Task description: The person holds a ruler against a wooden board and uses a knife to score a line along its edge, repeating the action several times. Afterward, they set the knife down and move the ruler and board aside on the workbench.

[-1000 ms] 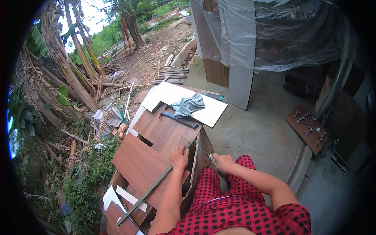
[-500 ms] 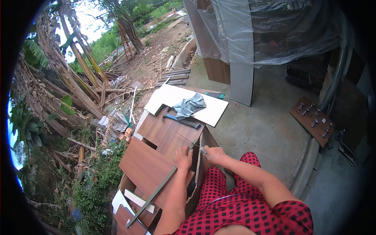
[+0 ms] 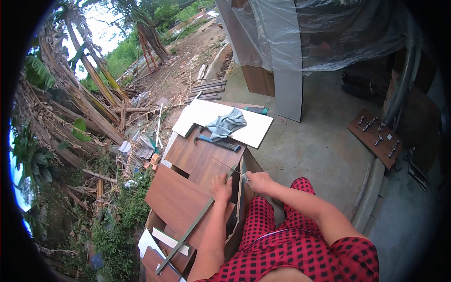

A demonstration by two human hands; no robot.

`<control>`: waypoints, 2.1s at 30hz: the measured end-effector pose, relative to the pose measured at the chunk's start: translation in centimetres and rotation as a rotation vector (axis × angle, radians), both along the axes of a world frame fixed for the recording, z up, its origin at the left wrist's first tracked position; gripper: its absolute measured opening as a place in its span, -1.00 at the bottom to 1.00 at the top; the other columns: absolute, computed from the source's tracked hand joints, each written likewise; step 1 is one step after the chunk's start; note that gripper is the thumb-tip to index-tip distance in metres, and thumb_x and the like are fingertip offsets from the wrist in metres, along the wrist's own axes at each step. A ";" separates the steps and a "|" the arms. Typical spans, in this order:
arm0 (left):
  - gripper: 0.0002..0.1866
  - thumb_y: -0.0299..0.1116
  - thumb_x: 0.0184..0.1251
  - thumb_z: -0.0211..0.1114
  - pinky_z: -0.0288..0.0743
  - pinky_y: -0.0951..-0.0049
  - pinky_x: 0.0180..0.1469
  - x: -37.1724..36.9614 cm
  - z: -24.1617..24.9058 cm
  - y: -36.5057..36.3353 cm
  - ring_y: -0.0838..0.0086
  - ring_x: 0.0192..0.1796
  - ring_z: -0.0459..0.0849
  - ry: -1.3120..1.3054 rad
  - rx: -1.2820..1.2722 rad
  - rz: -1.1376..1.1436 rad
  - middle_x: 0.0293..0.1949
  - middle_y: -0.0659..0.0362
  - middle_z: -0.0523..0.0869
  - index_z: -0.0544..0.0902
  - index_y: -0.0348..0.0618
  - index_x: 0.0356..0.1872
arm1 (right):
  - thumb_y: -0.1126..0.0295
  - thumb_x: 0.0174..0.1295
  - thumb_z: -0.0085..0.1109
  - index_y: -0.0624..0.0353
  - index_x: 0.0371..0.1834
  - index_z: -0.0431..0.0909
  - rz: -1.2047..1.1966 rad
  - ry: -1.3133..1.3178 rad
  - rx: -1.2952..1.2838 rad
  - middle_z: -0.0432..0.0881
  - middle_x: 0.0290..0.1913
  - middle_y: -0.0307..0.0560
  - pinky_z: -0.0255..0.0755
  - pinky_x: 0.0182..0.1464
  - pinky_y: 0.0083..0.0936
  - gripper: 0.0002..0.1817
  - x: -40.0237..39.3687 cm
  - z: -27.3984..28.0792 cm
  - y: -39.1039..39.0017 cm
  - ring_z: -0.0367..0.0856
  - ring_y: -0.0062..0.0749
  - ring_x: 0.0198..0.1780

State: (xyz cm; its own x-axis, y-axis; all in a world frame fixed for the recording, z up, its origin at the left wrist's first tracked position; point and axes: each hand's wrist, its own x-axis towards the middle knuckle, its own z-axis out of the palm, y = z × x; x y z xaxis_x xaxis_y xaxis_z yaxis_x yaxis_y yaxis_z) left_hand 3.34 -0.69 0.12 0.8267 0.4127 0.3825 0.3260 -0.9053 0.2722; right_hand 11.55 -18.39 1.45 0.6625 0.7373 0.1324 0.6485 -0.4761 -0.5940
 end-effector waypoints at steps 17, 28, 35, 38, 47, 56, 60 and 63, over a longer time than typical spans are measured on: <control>-0.72 -0.13 0.20 0.22 0.37 0.11 -0.03 0.0 -0.1 0.1 0.14 -0.04 0.50 0.004 -0.055 -0.010 -0.19 0.12 0.53 0.59 0.07 -0.10 | 0.22 0.24 -0.02 0.23 -0.23 0.35 0.007 0.049 -0.036 0.60 -0.41 0.24 0.42 -0.25 0.02 -0.73 -0.7 0.1 -2.6 0.59 0.18 -0.30; -0.72 -0.13 0.19 0.23 0.39 0.11 -0.05 0.1 -0.1 0.2 0.15 -0.05 0.51 0.011 -0.065 -0.002 -0.20 0.12 0.54 0.59 0.07 -0.10 | 0.25 0.22 0.00 0.20 -0.21 0.32 -0.021 0.026 -0.021 0.61 -0.40 0.20 0.42 -0.26 0.00 -0.75 -2.8 -2.1 -7.7 0.58 0.17 -0.30; -0.73 -0.12 0.20 0.23 0.39 0.11 -0.06 0.2 -0.2 0.3 0.16 -0.06 0.51 -0.011 -0.053 -0.020 -0.22 0.13 0.54 0.59 0.07 -0.12 | 0.26 0.23 -0.02 0.22 -0.21 0.34 -0.010 0.046 -0.049 0.61 -0.40 0.23 0.44 -0.23 -0.01 -0.76 -1.2 -0.3 -3.1 0.60 0.17 -0.30; -0.72 -0.13 0.20 0.23 0.40 0.15 -0.10 0.2 0.1 0.4 0.13 -0.11 0.51 -0.033 -0.023 -0.034 -0.24 0.09 0.53 0.59 0.02 -0.13 | 0.24 0.24 -0.01 0.23 -0.24 0.34 -0.021 0.064 -0.032 0.60 -0.40 0.24 0.43 -0.22 0.00 -0.75 -0.1 -0.8 0.1 0.59 0.18 -0.29; -0.76 -0.14 0.20 0.23 0.39 0.10 -0.08 0.2 0.1 0.3 0.14 -0.07 0.50 -0.016 -0.052 -0.018 -0.23 0.12 0.53 0.57 0.08 -0.14 | 0.33 0.20 -0.03 0.24 -0.20 0.33 -0.007 0.042 -0.038 0.60 -0.43 0.24 0.43 -0.25 0.01 -0.78 -2.3 -1.5 -7.3 0.60 0.17 -0.31; -0.76 -0.15 0.21 0.23 0.40 0.12 -0.06 0.2 0.4 0.1 0.14 -0.05 0.50 -0.009 -0.046 -0.038 -0.21 0.13 0.54 0.57 0.06 -0.14 | 0.35 0.17 -0.02 0.27 -0.24 0.41 -0.024 0.035 -0.002 0.61 -0.40 0.25 0.46 -0.22 -0.02 -0.79 0.4 -0.3 1.6 0.62 0.15 -0.29; -0.77 -0.15 0.21 0.22 0.40 0.11 -0.06 0.2 0.5 -0.1 0.14 -0.05 0.50 -0.015 -0.058 -0.039 -0.21 0.12 0.54 0.57 0.06 -0.15 | 0.32 0.20 -0.02 0.26 -0.24 0.38 -0.041 0.018 0.034 0.61 -0.41 0.23 0.46 -0.26 -0.03 -0.79 0.0 -1.0 0.8 0.61 0.14 -0.32; -0.76 -0.15 0.21 0.23 0.39 0.11 -0.06 0.3 0.3 0.0 0.13 -0.06 0.50 -0.023 -0.052 -0.030 -0.21 0.12 0.53 0.57 0.05 -0.16 | 0.30 0.22 -0.02 0.22 -0.24 0.33 -0.035 0.025 0.016 0.60 -0.44 0.21 0.44 -0.29 -0.01 -0.79 -1.7 -1.3 -3.9 0.60 0.16 -0.34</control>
State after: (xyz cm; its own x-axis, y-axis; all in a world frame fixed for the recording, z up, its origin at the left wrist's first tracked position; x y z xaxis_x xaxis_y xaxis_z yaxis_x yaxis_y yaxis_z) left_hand 3.62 -0.71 0.41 0.8300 0.4077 0.3806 0.2921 -0.8990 0.3262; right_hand 9.87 -22.29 0.10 0.6913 0.7113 0.1270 0.6162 -0.4886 -0.6177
